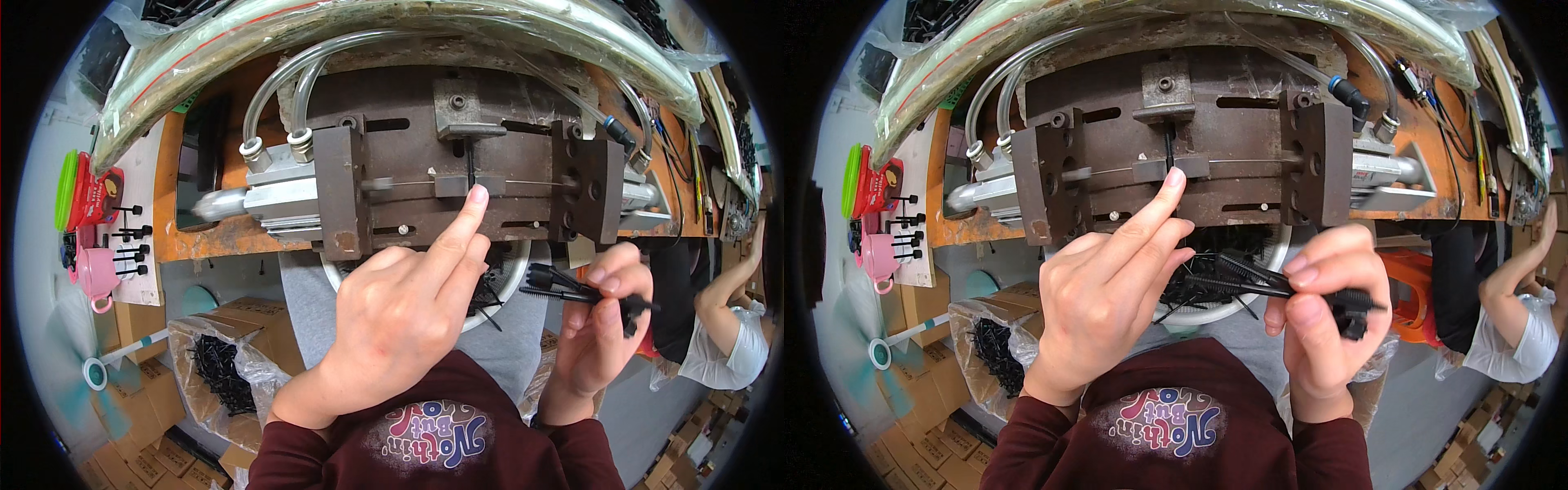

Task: The recorder is assembling small black plastic electronic connectors using a pneumatic press jig.

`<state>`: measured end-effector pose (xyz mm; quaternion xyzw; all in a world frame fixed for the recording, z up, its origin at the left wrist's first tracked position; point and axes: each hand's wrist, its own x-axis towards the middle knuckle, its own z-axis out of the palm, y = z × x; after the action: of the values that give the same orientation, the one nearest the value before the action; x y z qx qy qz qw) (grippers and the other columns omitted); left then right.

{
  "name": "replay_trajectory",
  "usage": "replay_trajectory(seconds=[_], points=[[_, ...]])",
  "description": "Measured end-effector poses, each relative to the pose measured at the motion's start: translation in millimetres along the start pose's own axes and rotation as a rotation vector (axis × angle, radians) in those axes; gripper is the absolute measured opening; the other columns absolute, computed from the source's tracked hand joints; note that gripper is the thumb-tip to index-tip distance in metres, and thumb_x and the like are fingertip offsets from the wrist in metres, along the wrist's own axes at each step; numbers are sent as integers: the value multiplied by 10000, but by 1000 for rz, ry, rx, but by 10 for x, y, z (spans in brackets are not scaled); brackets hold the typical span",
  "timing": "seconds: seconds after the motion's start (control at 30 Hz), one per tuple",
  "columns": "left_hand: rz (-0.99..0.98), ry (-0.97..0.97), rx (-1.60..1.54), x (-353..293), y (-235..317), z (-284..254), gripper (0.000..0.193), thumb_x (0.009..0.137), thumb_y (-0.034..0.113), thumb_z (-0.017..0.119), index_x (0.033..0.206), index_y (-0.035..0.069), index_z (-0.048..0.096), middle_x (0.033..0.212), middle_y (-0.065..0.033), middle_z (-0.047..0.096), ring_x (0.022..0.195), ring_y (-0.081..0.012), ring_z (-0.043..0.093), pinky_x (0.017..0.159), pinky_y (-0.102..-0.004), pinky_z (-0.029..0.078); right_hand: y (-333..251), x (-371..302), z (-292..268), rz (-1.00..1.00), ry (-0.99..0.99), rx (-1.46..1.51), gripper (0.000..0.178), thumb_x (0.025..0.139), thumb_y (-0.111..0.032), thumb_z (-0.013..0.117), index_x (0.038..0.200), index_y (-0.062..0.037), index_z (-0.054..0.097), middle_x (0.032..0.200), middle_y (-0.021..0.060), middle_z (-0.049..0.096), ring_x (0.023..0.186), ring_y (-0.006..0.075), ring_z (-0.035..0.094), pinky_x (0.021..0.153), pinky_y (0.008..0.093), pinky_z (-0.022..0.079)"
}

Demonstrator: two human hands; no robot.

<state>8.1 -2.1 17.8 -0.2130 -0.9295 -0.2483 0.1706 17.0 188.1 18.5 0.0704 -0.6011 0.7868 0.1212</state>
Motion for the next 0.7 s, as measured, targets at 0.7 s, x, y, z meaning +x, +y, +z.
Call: replay_trajectory(seconds=[0.7], points=[[-133, 226, -377, -186, 25, -142, 360, 596, 64, 886, 925, 11, 752, 1072, -177, 710, 769, -171, 686, 665, -289, 550, -86, -132, 43, 34, 120, -26, 443, 909, -125, 664, 1285, 62, 524, 1017, 146, 617, 624, 103, 522, 506, 207, 424]])
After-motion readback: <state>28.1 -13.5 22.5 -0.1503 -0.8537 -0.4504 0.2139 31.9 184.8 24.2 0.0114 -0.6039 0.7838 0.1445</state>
